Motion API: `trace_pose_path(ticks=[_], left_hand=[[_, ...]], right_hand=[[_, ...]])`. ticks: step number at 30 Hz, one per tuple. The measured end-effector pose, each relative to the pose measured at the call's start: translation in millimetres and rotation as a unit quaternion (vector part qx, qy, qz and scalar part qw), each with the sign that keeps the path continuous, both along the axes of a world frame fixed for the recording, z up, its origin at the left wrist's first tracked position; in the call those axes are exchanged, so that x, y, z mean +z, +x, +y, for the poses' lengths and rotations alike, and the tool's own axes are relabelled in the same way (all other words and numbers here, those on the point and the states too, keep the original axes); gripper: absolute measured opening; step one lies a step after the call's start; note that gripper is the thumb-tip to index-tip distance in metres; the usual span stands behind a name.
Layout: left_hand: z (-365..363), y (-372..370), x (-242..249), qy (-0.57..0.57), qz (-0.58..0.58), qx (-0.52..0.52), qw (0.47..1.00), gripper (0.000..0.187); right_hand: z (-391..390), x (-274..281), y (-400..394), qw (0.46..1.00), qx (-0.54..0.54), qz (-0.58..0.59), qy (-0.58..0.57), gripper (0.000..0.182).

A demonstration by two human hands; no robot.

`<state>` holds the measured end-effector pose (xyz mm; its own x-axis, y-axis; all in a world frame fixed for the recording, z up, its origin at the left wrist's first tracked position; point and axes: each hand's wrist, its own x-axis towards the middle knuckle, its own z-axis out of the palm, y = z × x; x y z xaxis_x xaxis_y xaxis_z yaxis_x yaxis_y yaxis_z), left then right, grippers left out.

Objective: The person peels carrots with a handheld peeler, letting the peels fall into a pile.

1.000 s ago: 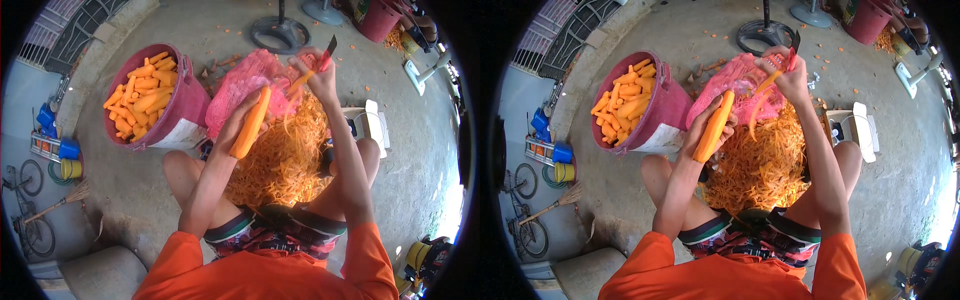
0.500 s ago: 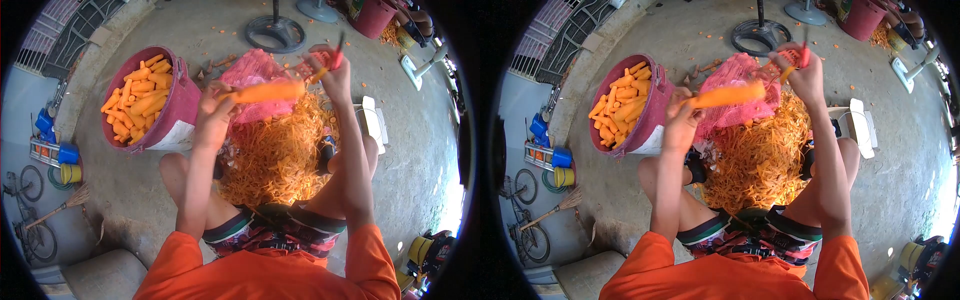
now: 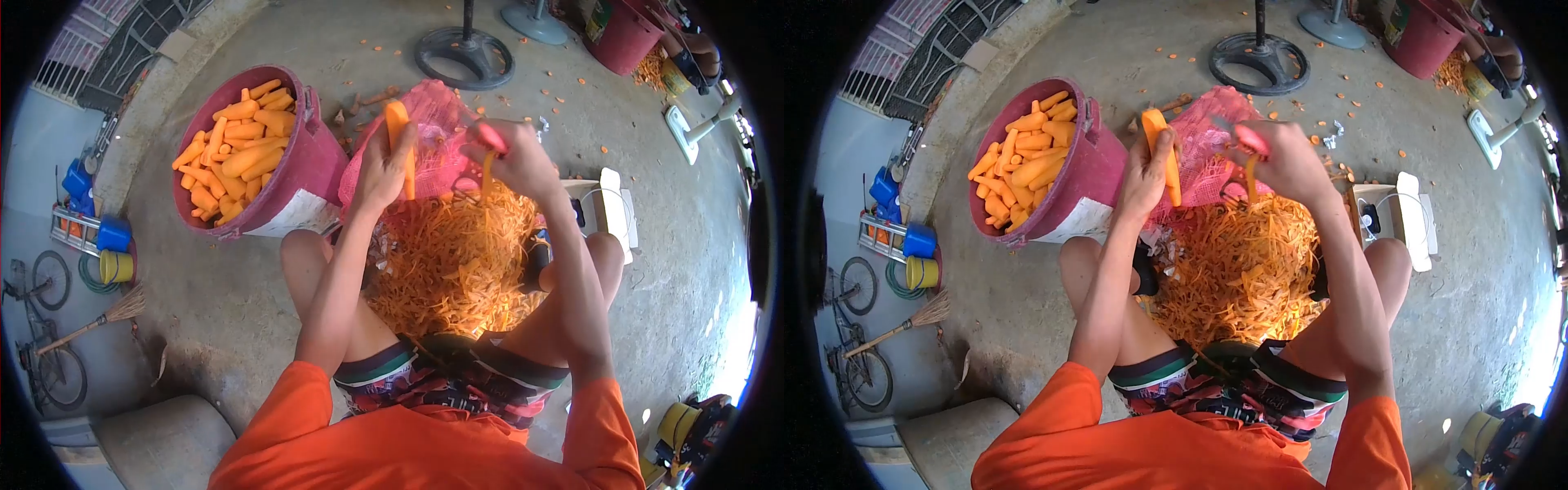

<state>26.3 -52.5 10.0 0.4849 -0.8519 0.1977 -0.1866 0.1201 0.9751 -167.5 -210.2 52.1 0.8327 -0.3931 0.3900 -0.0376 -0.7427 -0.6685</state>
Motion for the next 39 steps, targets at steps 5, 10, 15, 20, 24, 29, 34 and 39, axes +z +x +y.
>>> trace_pose_path(ticks=[5,10,15,20,24,29,34,39], left_hand=[[4,-27,21,0.016,-0.190,0.037,0.981,0.056],[5,-23,20,0.014,-0.255,0.051,0.965,0.050],[10,-23,26,-0.013,-0.273,0.041,0.961,0.049],[17,-22,30,0.002,-0.272,0.026,0.962,0.045],[22,-18,27,0.009,-0.291,0.030,0.956,0.043],[26,-22,28,-0.002,-0.264,0.018,0.964,0.042],[38,-9,34,0.018,-0.263,-0.101,0.959,0.046],[58,12,21,-0.068,-0.025,-0.131,0.989,0.049]], right_hand=[[9,-7,7,0.997,0.042,-0.025,-0.065,0.020],[11,-9,9,0.994,0.058,-0.012,-0.090,0.019],[13,-14,10,0.994,0.059,-0.011,-0.096,0.025],[18,-14,10,0.992,0.056,-0.015,-0.109,0.033],[23,-16,12,0.992,0.051,-0.013,-0.112,0.033],[24,-16,14,0.991,0.060,-0.032,-0.118,0.027],[-48,-72,24,0.976,-0.113,0.187,0.020,0.034],[-40,-38,6,0.972,-0.106,0.208,-0.018,0.033]])
